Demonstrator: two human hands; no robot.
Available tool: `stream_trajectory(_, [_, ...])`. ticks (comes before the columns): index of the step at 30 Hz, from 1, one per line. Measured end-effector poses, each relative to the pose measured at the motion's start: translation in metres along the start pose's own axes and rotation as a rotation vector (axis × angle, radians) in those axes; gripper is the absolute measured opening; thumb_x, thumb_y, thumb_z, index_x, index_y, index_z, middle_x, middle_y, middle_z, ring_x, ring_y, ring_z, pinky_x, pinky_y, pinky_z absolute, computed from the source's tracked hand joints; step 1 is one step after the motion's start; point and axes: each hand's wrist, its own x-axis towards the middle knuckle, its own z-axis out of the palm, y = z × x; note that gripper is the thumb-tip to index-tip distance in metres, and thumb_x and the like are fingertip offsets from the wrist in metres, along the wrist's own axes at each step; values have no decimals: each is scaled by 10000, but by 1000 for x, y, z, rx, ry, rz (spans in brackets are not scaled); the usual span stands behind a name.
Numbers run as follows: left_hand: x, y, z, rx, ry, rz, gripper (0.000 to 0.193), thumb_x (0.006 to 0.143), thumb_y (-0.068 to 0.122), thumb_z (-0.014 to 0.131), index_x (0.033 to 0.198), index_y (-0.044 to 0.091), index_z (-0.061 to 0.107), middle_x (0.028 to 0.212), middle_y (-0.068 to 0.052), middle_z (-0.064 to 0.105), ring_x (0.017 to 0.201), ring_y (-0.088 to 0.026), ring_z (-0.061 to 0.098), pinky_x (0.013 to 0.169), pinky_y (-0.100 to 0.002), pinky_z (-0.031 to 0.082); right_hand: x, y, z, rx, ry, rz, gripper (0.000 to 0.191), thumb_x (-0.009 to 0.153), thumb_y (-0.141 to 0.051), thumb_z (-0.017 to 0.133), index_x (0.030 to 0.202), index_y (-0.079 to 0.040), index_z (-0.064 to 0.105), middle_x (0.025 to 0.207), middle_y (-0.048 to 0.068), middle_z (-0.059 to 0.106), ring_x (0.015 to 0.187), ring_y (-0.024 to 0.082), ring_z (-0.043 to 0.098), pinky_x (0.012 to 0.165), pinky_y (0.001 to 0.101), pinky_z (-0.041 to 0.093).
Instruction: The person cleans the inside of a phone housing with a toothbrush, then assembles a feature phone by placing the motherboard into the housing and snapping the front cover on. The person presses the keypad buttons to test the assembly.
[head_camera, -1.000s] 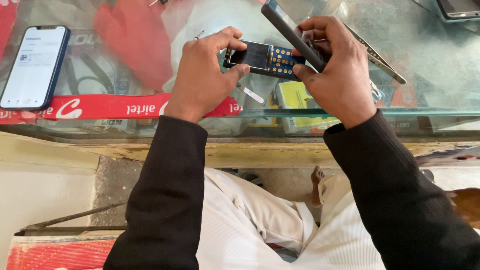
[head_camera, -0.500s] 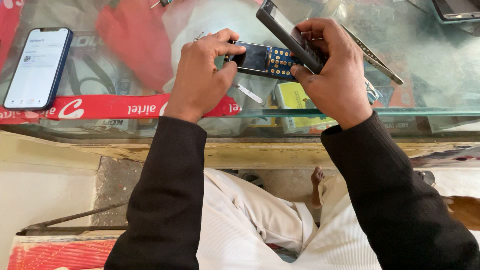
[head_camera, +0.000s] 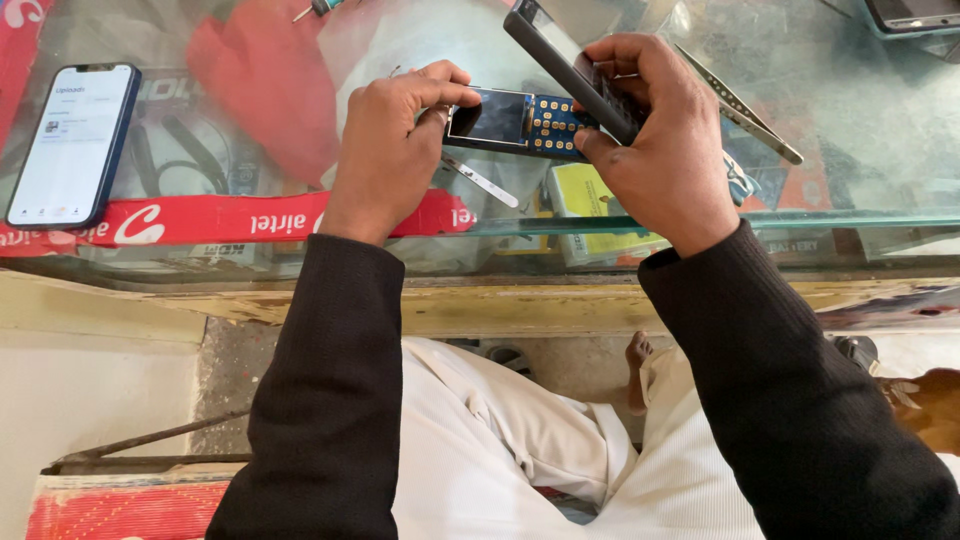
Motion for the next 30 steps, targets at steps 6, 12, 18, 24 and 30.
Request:
stream_trajectory(6, [-1,-3,0,-46,-4,-2,283,893,-110,537,1059,-27,751,1113,-86,768,986,-204,736,897,-315,559,0,1,1,17,-9,20,537,886,75,811,1351,-18,559,1300,133,649,1224,232,708,1103,387,580])
stream_trajectory(12, [0,-3,-1,-71,4,-35,296,939,-89,505,1057,-14,766,1082,-70,779,956,-182,733,890,-300,556,0,3,1,-24,-6,-7,541,883,81,816,1351,-16,561,1300,136,652,1231,238,700,1105,392,572])
stream_trajectory(18, [1,-1,0,-88,7,-48,253,940,-80,542,1053,-22,761,1066,-67,781,918,-160,733,851,-279,560,0,3,0,8,-13,8,537,887,86,802,1355,-14,559,1308,137,654,1210,229,721,1100,393,581])
stream_trajectory(24, [0,-1,-1,-84,-3,-48,264,914,-109,549,1057,-28,756,1053,-69,776,903,-156,730,835,-277,561,0,3,0,3,-21,5,532,893,85,802,1356,-17,560,1309,137,660,1205,226,723,1093,390,581])
stream_trajectory(30, [1,-2,1,-73,15,-1,256,916,-121,562,1057,-25,753,1057,-88,778,892,-182,745,822,-289,566,0,-2,-1,49,-19,22,525,890,117,792,1345,-12,564,1295,128,672,1205,213,723,1095,374,588])
